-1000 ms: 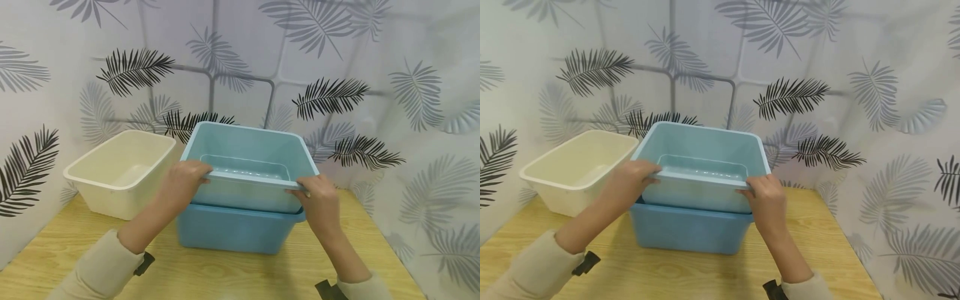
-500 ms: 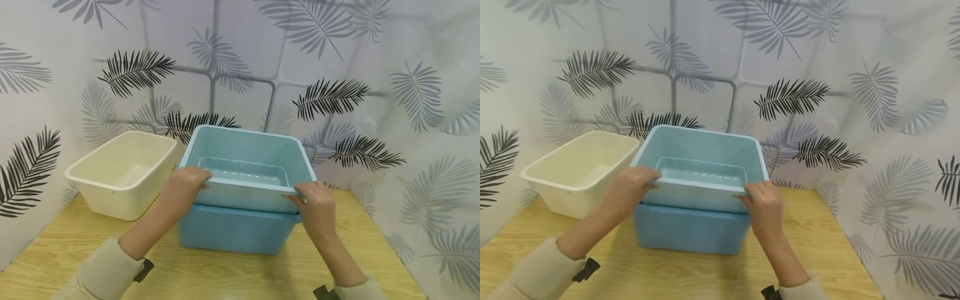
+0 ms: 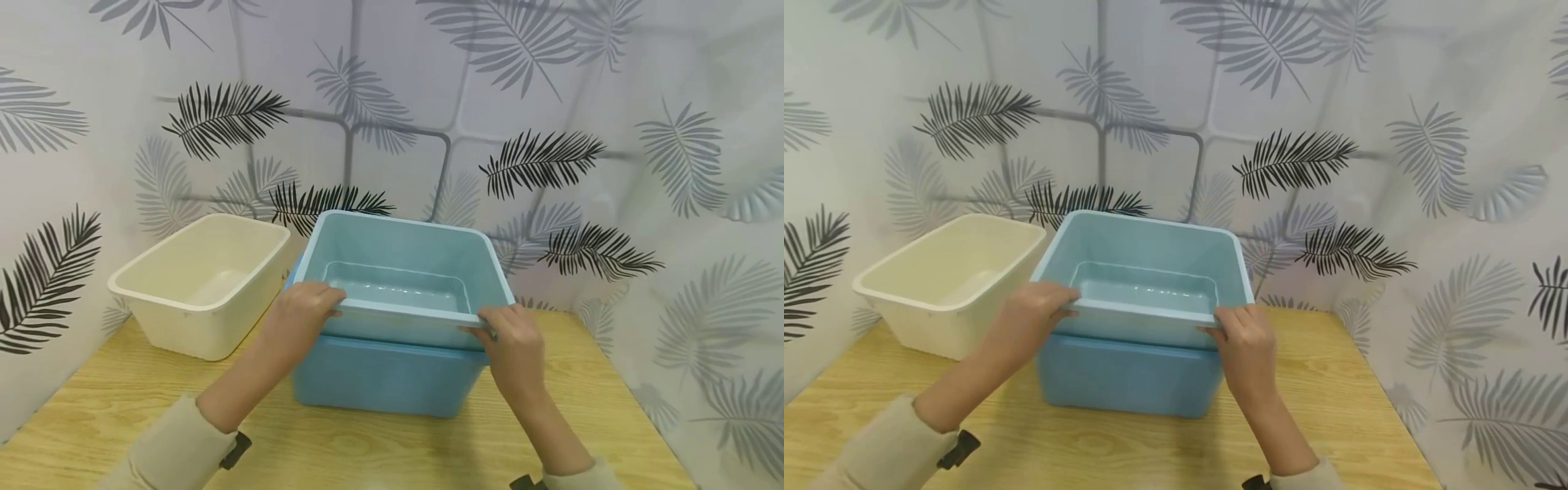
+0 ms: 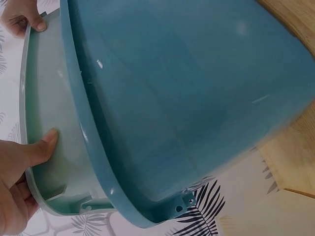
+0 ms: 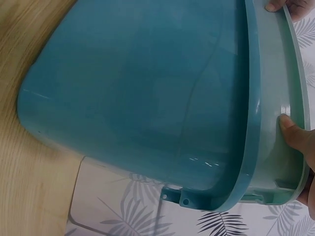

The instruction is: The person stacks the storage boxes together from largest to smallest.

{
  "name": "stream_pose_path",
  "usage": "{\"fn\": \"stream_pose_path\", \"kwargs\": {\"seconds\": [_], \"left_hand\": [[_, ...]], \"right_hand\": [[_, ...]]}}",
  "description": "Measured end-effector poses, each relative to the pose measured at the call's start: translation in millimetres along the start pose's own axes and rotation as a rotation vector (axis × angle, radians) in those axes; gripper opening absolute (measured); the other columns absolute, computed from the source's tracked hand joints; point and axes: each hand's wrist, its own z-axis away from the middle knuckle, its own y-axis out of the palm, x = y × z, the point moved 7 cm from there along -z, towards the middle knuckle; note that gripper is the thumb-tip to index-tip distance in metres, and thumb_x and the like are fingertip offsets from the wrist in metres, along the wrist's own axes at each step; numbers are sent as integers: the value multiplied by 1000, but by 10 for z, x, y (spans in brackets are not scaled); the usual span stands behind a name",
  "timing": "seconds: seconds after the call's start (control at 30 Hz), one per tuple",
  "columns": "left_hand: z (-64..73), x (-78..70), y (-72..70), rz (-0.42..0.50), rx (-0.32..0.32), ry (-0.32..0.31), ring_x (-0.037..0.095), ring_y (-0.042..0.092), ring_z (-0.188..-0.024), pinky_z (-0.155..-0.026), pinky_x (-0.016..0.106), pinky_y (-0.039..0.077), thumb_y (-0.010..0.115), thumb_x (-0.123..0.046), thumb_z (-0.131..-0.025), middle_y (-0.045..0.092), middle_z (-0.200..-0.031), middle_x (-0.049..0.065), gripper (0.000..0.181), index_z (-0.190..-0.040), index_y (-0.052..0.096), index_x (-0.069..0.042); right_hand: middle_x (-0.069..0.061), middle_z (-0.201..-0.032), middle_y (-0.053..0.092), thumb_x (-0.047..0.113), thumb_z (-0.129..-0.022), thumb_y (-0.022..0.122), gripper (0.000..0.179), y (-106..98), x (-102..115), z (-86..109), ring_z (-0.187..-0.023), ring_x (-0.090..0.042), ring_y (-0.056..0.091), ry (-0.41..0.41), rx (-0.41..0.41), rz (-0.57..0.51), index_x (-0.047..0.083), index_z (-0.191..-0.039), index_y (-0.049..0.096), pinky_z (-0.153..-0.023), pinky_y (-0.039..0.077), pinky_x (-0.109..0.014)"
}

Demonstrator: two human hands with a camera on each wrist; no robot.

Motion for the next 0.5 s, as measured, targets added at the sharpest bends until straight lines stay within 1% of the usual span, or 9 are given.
{"fn": "stream_pose_path", "kwargs": {"seconds": [0.27, 0.5], "left_hand": [[61, -12, 26, -13, -23, 12, 21, 60, -64, -60, 32, 51, 76, -14, -63, 64, -68, 5, 22, -81, 65, -5], [115, -15, 65, -11, -24, -2, 22, 61, -65, -61, 32, 52, 75, -12, -64, 65, -70, 6, 21, -81, 66, -4]], "right_hand": [[-10, -69, 66, 10, -50, 83, 32, 43, -2, 70, -65, -25, 55, -8, 0, -10, 0, -75, 66, -59, 46, -36], [-10, -69, 66, 9, -50, 83, 32, 87, -13, 140, -65, -25, 56, -1, 23, -13, 1, -75, 66, -61, 47, -36]]}}
